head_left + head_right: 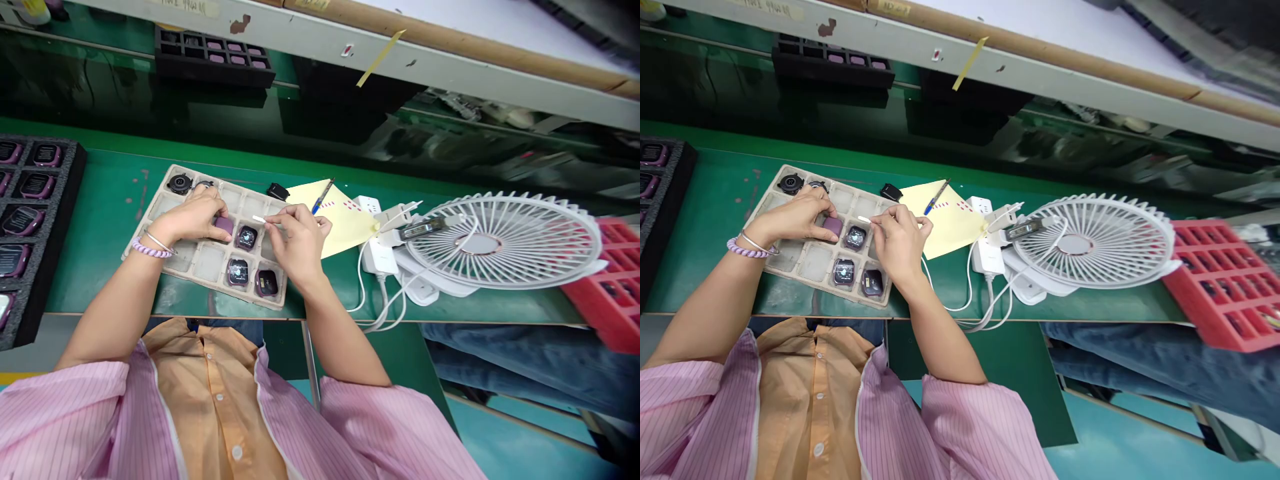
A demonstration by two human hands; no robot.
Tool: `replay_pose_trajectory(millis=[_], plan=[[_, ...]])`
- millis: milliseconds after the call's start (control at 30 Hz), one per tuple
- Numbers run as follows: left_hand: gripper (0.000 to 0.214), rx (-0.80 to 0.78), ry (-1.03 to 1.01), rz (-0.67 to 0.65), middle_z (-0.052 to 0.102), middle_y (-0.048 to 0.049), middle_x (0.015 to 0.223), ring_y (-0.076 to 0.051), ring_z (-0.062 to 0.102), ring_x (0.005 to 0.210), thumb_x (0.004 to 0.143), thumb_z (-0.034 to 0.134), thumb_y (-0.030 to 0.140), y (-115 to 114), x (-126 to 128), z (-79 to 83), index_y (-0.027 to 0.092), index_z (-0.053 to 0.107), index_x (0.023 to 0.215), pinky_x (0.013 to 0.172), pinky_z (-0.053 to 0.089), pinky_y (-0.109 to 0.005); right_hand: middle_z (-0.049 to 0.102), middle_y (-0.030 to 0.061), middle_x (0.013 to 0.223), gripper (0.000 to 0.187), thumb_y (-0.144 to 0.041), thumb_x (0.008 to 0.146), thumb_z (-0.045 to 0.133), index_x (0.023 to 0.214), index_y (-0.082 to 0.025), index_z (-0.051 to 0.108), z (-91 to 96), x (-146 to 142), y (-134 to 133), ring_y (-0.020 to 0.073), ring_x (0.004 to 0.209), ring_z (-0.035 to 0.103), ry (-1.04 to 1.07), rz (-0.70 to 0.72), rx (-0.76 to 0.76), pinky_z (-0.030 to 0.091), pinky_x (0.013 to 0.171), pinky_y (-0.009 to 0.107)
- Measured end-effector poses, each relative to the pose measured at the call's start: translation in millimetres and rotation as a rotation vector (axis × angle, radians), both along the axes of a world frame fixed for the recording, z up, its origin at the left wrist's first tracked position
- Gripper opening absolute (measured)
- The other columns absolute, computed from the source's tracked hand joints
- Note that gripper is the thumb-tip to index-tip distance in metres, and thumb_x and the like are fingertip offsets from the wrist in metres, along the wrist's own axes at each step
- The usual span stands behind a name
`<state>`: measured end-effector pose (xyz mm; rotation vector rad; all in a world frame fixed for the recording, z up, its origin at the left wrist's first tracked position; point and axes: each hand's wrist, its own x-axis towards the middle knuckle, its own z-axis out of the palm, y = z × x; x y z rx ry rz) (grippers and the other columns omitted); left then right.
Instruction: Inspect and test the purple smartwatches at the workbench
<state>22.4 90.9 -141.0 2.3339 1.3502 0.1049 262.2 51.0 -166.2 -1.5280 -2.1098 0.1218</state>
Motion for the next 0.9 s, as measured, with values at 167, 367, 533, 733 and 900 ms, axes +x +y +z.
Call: replay_pose_trajectory(millis=[167, 367, 533, 733, 900], plan=[[0.057, -0.047, -0.058, -0.013, 0.067, -0.0147, 0.123, -0.037, 0.053, 0.127, 0.078, 0.079, 0.059, 3.9, -16.6, 4.0, 0.017, 0.075, 0.116, 0.11, 0.041, -0.042, 0.074, 0.0074, 0.102, 0.019, -0.019, 0.104, 0.061, 0.105, -0.021, 0.079, 9.7, -19.3, -3.0, 0.0268, 0.094, 0.066, -0.003, 0.18, -0.085, 0.028, 0.097, 0.044], [0.026, -0.004, 0.041, 0.31, 0.075, -0.0097, 0.097, -0.029, 0.069, 0.098, 0.088, 0.068, 0.041, 4.2, -46.8, 20.5, 0.018, 0.076, 0.096, 0.084, 0.048, -0.033, 0.076, 0.0124, 0.105, 0.025, -0.009, 0.104, 0.057, 0.101, -0.016, 0.08, 18.1, -48.2, -6.1, 0.0306, 0.1, 0.066, -0.273, 0.33, -0.196, 0.022, 0.107, 0.05], [0.039, 0.028, 0.28, 0.39, 0.072, -0.0195, 0.114, -0.04, 0.068, 0.115, 0.09, 0.073, 0.046, -11.6, -23.4, 31.3, 0.011, 0.076, 0.107, 0.09, 0.052, -0.04, 0.075, 0.0117, 0.112, 0.024, -0.012, 0.106, 0.055, 0.112, -0.017, 0.078, 26.4, -48.5, 5.6, 0.0311, 0.105, 0.066, -0.12, 0.266, -0.289, 0.031, 0.098, 0.046], [0.052, 0.015, 0.448, 0.451, 0.056, -0.0287, 0.143, -0.047, 0.057, 0.133, 0.093, 0.07, 0.039, -25.0, 7.4, 37.7, 0.005, 0.068, 0.132, 0.103, 0.052, -0.049, 0.068, 0.015, 0.117, 0.025, -0.013, 0.104, 0.057, 0.114, -0.017, 0.08, 17.1, -52.3, 16.9, 0.0354, 0.115, 0.062, -0.21, 0.197, -0.341, 0.031, 0.094, 0.046], [0.045, 0.078, 0.367, 0.38, 0.062, -0.0277, 0.135, -0.046, 0.057, 0.133, 0.085, 0.072, 0.029, -22.1, -0.1, 34.3, 0.001, 0.071, 0.12, 0.111, 0.048, -0.049, 0.066, 0.0147, 0.117, 0.023, -0.015, 0.105, 0.059, 0.115, -0.019, 0.08, 6.7, -49.5, 15.1, 0.034, 0.116, 0.061, -0.151, 0.209, -0.315, 0.031, 0.096, 0.046]])
